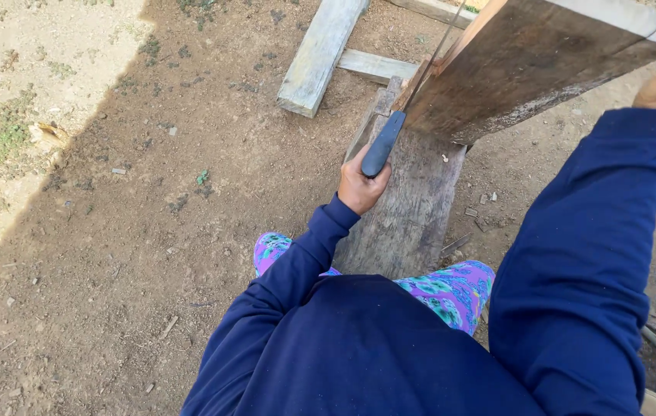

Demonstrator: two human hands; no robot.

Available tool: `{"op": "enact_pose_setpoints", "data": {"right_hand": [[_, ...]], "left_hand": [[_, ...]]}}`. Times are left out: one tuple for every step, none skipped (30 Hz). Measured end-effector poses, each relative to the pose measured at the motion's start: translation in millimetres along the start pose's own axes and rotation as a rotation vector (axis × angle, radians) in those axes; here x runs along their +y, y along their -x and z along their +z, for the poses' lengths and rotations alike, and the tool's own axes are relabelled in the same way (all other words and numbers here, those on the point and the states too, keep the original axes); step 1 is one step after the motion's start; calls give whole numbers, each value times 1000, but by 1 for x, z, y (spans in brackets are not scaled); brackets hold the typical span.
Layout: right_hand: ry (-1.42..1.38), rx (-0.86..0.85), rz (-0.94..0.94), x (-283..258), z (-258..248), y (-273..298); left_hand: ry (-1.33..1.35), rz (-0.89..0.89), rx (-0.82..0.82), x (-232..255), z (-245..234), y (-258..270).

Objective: Use a hand saw to cut a piece of wood board while sitting on a log.

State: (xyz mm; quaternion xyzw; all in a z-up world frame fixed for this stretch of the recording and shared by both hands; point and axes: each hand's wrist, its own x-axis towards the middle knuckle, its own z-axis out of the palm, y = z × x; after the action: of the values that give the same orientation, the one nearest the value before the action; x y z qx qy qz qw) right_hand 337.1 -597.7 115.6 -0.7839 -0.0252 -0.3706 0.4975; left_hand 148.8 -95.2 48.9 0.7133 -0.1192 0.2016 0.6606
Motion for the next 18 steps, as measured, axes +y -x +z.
{"op": "enact_pose_setpoints", "data": {"right_hand": [[-94,58,-32,23,-5,9],[-182,114,-62,45,-14,20],[-179,116,-58,49,-10,36],[-258,4,57,53,-4,49],[-338,-108,172,57,1,62],[-339,-109,174,62,14,77],[-373,-166,361,68,27,93],[-407,-228,549,74,41,110],[-409,-231,553,79,50,117],[-424,-228,566,84,59,124],[-437,-225,578,89,69,132],[-438,-225,577,74,76,132],[-469,-198,535,59,83,132],[-497,-169,494,43,87,134],[-495,-168,495,48,88,134],[-532,-120,433,54,90,136],[-569,-73,370,59,91,137],[-572,-67,365,62,92,137]], "left_hand": [[12,-5,-13,-1,1,-2],[27,-16,-28,-2,3,-2],[28,-19,-32,-5,2,-1],[13,-12,-50,-8,2,-1],[-2,-5,-67,-10,1,-2],[-4,-7,-66,-12,1,-2],[-38,12,-62,-14,0,-2],[-73,30,-57,-16,-1,0],[-77,25,-56,-14,-2,0],[-68,32,-75,-12,-3,0],[-58,38,-95,-11,-4,0],[-59,39,-94,-10,-6,-1],[-52,16,-113,-8,-7,-2],[-42,-8,-133,-7,-8,-1],[-40,-9,-134,0,-8,-1],[-30,-16,-141,8,-8,-2],[-20,-24,-148,16,-9,-2],[-20,-17,-153,9,-5,-2]]}}
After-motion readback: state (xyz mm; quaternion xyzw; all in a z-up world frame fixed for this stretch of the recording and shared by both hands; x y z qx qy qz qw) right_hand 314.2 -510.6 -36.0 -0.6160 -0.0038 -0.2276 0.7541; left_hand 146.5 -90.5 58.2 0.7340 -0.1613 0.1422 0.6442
